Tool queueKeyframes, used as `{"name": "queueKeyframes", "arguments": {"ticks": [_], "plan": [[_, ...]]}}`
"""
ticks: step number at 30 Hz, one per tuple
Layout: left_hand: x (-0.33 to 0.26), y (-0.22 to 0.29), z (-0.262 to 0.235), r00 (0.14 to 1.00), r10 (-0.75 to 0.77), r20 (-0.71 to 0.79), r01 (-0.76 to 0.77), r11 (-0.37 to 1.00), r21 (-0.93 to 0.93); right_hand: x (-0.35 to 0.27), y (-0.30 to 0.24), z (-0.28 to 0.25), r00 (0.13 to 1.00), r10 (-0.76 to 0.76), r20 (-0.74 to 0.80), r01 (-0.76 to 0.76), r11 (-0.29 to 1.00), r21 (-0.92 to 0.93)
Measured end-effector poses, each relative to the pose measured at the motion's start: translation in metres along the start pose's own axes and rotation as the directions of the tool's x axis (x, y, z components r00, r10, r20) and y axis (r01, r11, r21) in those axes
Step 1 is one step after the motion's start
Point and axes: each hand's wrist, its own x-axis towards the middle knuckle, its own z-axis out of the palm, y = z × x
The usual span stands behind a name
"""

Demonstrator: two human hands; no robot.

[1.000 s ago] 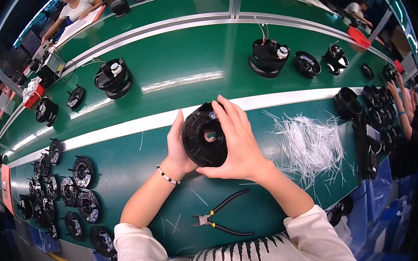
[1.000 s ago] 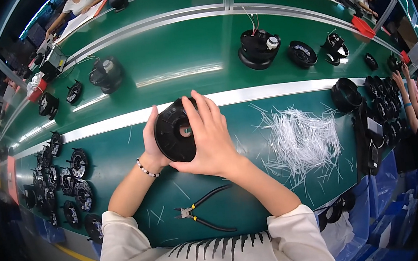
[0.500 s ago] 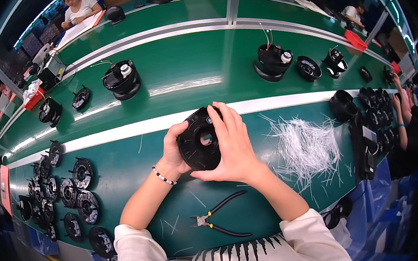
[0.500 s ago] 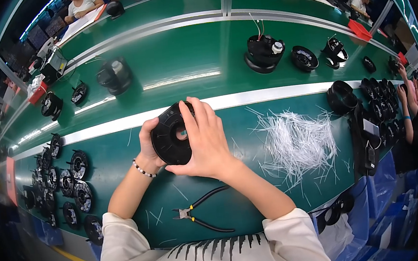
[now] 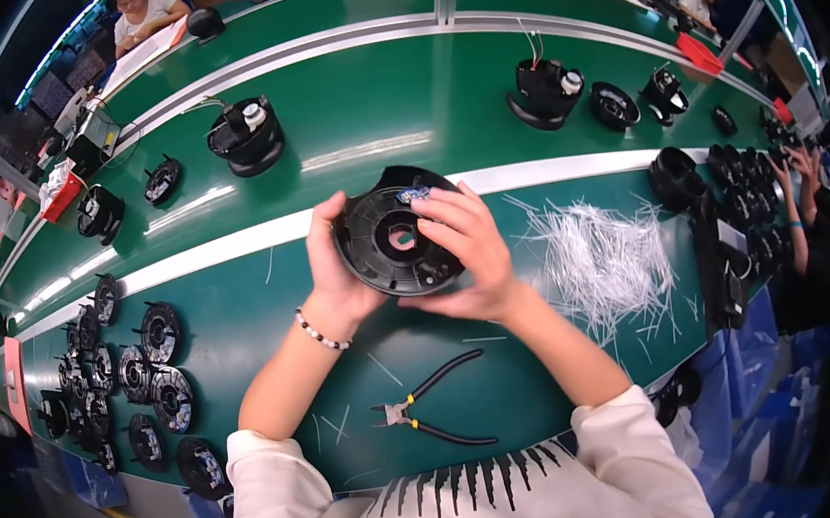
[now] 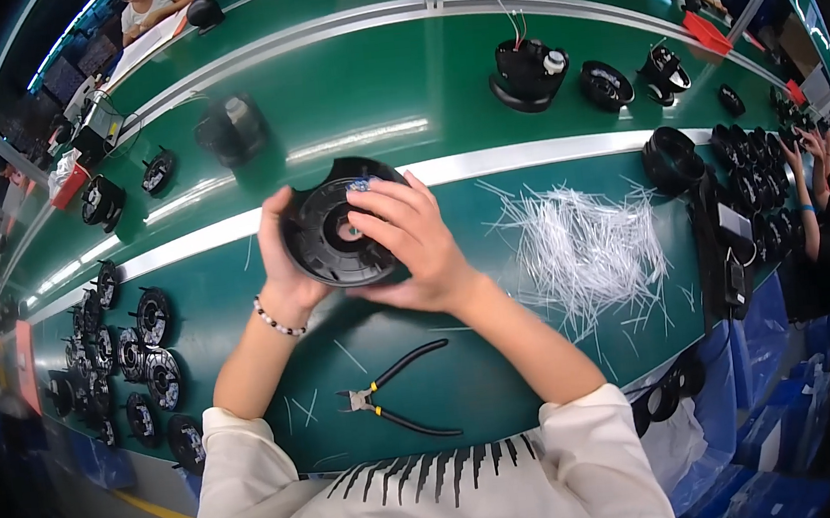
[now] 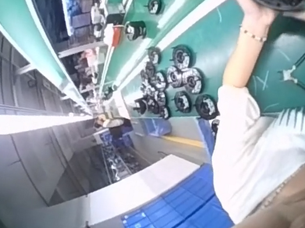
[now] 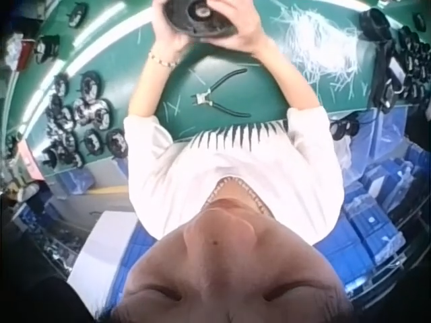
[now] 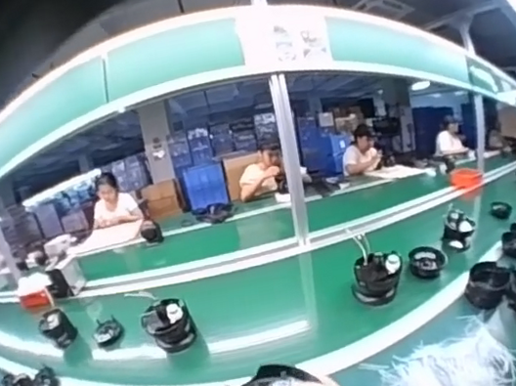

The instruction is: Manually assemble electronic components into plastic housings, trim excess wiring with pliers, and attach finishing rings on a factory assembly line.

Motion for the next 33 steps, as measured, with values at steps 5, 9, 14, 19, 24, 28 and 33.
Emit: {"name": "queueKeyframes", "arguments": {"ticks": [5, 9, 14, 19, 24, 28, 33], "plan": [[-0.001, 0.002, -0.001, 0.991, -0.128, -0.030, 0.130, 0.990, 0.061, 0.000, 0.002, -0.018, 0.999, -0.031, 0.009, 0.032, 0.999, -0.024], [0.000, 0.001, -0.006, 0.976, -0.217, -0.021, 0.217, 0.975, 0.037, 0.001, -0.005, -0.020, 0.997, 0.076, 0.013, -0.075, 0.997, -0.033], [0.000, -0.010, -0.011, 0.968, 0.187, -0.165, -0.079, 0.858, 0.508, -0.004, -0.003, -0.029, 0.951, 0.305, 0.054, -0.310, 0.938, 0.155], [-0.010, 0.010, -0.001, 0.697, 0.201, 0.688, -0.638, -0.263, 0.724, -0.014, 0.002, -0.040, 0.863, 0.498, 0.084, -0.495, 0.799, 0.341], [-0.014, 0.003, 0.000, 0.644, 0.308, 0.700, -0.669, -0.216, 0.711, -0.017, 0.002, -0.037, 0.887, 0.454, 0.085, -0.447, 0.798, 0.406], [-0.016, 0.005, -0.006, 0.672, 0.280, 0.686, -0.671, -0.162, 0.723, -0.020, 0.000, -0.038, 0.866, 0.481, 0.135, -0.491, 0.771, 0.406], [-0.013, 0.003, -0.005, 0.799, 0.262, 0.542, -0.581, 0.100, 0.808, -0.032, -0.008, -0.040, 0.812, 0.575, 0.102, -0.560, 0.716, 0.418]]}}
